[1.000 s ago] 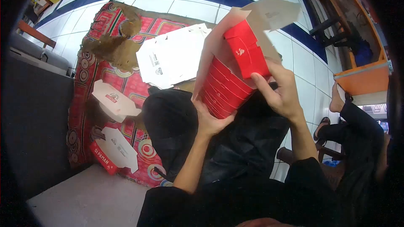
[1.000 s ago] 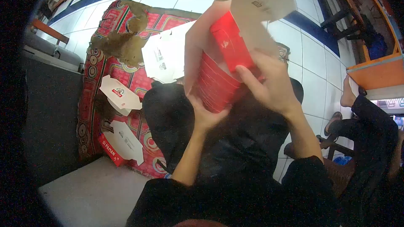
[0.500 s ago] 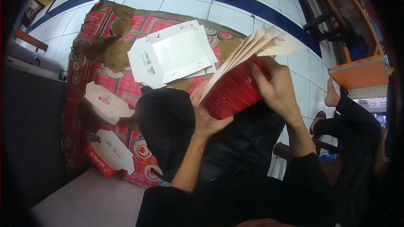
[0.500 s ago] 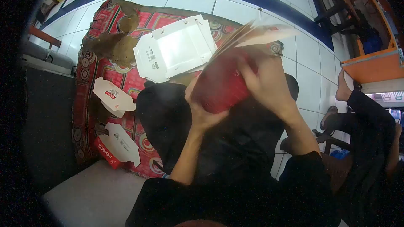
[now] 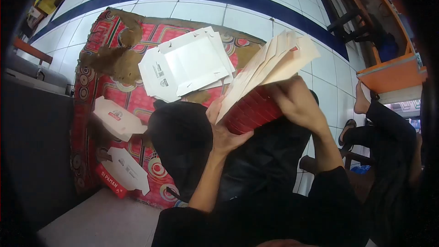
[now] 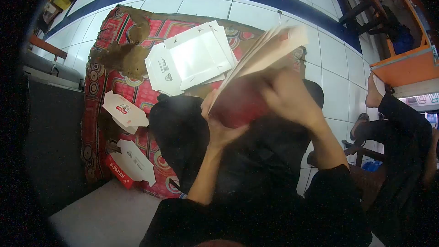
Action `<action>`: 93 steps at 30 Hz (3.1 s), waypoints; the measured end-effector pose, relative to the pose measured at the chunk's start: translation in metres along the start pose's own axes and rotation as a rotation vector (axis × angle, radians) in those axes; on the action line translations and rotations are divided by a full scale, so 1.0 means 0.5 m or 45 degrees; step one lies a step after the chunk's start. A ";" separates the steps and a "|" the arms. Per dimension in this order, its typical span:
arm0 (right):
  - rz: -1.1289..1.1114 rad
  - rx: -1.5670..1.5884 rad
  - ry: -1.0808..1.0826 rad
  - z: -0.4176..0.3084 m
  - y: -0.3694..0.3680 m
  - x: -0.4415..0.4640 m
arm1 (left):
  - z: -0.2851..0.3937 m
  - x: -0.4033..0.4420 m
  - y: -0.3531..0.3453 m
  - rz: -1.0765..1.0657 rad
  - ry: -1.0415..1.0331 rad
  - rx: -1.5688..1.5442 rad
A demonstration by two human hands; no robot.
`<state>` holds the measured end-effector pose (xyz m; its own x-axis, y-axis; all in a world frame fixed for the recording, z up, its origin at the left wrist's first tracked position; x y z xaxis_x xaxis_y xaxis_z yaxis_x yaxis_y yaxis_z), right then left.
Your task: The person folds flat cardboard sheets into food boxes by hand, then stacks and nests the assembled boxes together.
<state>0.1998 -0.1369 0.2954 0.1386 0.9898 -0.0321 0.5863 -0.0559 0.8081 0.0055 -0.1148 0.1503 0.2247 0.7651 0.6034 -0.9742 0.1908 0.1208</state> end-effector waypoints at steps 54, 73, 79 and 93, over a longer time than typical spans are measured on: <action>-0.567 1.413 0.336 -0.514 -0.241 0.098 | -0.127 -0.022 -0.020 0.151 0.895 -0.087; 0.112 0.390 0.419 -0.043 0.106 0.023 | -0.060 -0.011 0.005 0.078 0.526 -0.247; 0.042 0.370 -0.024 -0.060 0.075 0.026 | -0.073 -0.033 -0.013 0.036 0.572 -0.292; 0.292 0.094 0.307 -0.069 0.050 -0.001 | -0.015 0.002 0.008 0.100 0.335 -0.156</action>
<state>0.1866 -0.1344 0.3359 0.0863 0.9523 0.2925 0.6194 -0.2813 0.7329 0.0018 -0.1086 0.1454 0.1626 0.9104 0.3805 -0.9824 0.1854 -0.0236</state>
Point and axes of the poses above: each hand's wrist, its own x-axis towards the middle knuckle, its own y-axis out of the back of the hand, z = x × y, the point moved 8 cm from there along x, towards the middle knuckle, and after that the axes turned 1 degree about x, right-handed, at the moved point
